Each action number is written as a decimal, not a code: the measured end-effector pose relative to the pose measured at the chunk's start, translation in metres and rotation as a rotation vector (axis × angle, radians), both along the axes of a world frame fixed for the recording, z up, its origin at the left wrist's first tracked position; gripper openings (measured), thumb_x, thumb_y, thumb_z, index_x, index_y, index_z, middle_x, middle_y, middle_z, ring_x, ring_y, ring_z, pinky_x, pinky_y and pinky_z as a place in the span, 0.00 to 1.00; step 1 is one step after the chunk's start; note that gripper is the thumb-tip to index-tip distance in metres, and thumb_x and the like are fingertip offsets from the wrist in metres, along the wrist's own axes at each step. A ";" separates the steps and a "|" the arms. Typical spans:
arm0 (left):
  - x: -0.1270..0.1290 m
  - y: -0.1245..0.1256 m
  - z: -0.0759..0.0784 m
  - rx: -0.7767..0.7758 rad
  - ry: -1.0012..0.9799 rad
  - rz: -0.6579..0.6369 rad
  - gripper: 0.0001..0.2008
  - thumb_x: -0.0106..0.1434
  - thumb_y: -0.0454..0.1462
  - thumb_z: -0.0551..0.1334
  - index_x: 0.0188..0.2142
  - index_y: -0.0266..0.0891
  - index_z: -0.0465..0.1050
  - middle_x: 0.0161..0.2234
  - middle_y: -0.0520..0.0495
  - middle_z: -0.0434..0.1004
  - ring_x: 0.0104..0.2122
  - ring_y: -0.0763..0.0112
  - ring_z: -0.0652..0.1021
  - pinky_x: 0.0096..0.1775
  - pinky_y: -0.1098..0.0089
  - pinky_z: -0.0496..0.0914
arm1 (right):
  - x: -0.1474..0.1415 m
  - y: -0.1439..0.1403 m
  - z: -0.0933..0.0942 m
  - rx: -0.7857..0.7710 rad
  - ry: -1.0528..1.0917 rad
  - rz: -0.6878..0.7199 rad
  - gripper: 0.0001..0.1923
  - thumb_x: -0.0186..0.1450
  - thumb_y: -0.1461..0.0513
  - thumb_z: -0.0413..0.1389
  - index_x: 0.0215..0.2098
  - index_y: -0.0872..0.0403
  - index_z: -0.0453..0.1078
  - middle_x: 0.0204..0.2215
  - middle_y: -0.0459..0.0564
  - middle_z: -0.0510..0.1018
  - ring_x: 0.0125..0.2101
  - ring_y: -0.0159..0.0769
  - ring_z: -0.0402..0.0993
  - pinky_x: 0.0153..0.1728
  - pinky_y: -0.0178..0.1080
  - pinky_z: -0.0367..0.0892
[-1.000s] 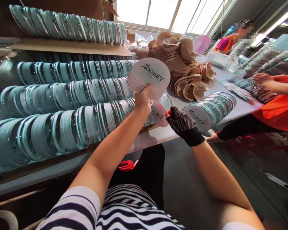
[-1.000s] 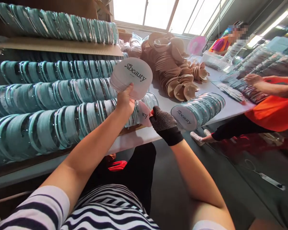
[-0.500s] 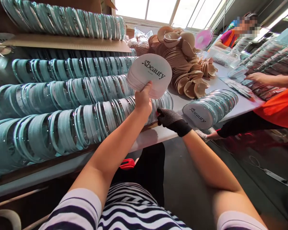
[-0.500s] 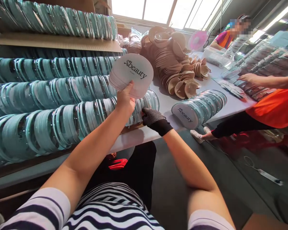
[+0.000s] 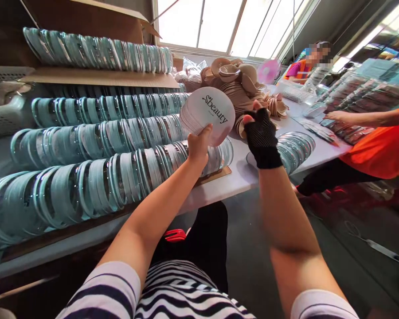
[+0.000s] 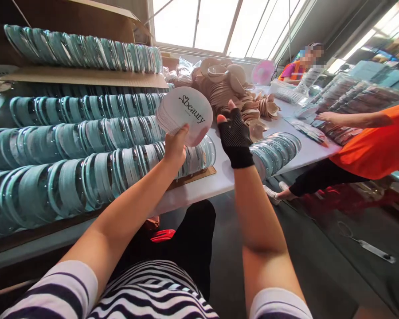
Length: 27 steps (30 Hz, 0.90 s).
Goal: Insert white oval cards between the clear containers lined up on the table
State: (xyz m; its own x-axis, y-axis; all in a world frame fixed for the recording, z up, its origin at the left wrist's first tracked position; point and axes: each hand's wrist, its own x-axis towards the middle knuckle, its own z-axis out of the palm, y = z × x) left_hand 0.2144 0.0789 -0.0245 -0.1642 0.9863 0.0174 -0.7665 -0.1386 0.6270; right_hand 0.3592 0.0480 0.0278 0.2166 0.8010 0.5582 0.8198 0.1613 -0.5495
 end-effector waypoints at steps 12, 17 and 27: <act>-0.037 -0.038 0.005 -0.089 0.011 -0.114 0.11 0.51 0.34 0.72 0.36 0.37 0.79 0.39 0.44 0.83 0.46 0.56 0.81 0.50 0.56 0.74 | -0.053 -0.017 -0.031 0.362 -0.087 -0.034 0.32 0.66 0.54 0.44 0.66 0.58 0.55 0.57 0.63 0.69 0.55 0.45 0.70 0.52 0.49 0.70; -0.061 -0.016 0.010 -0.039 -0.082 -0.011 0.18 0.54 0.33 0.71 0.45 0.42 0.77 0.46 0.47 0.82 0.54 0.60 0.77 0.54 0.59 0.73 | -0.022 -0.087 -0.037 0.427 -0.154 -0.449 0.30 0.65 0.46 0.48 0.51 0.61 0.72 0.40 0.63 0.79 0.40 0.49 0.77 0.40 0.49 0.73; -0.071 0.000 0.001 -0.010 -0.154 0.066 0.25 0.57 0.30 0.69 0.54 0.43 0.73 0.56 0.47 0.77 0.58 0.63 0.74 0.60 0.61 0.68 | -0.060 -0.136 -0.045 -0.121 -0.475 -0.105 0.21 0.70 0.54 0.46 0.52 0.54 0.74 0.37 0.55 0.83 0.29 0.40 0.78 0.29 0.37 0.67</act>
State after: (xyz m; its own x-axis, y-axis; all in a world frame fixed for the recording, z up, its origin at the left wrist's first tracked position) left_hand 0.1432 0.0788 -0.0238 -0.2286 0.9732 -0.0228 -0.8432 -0.1863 0.5044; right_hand 0.2995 -0.0876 -0.0175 0.0437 0.8539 0.5187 0.9924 0.0227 -0.1211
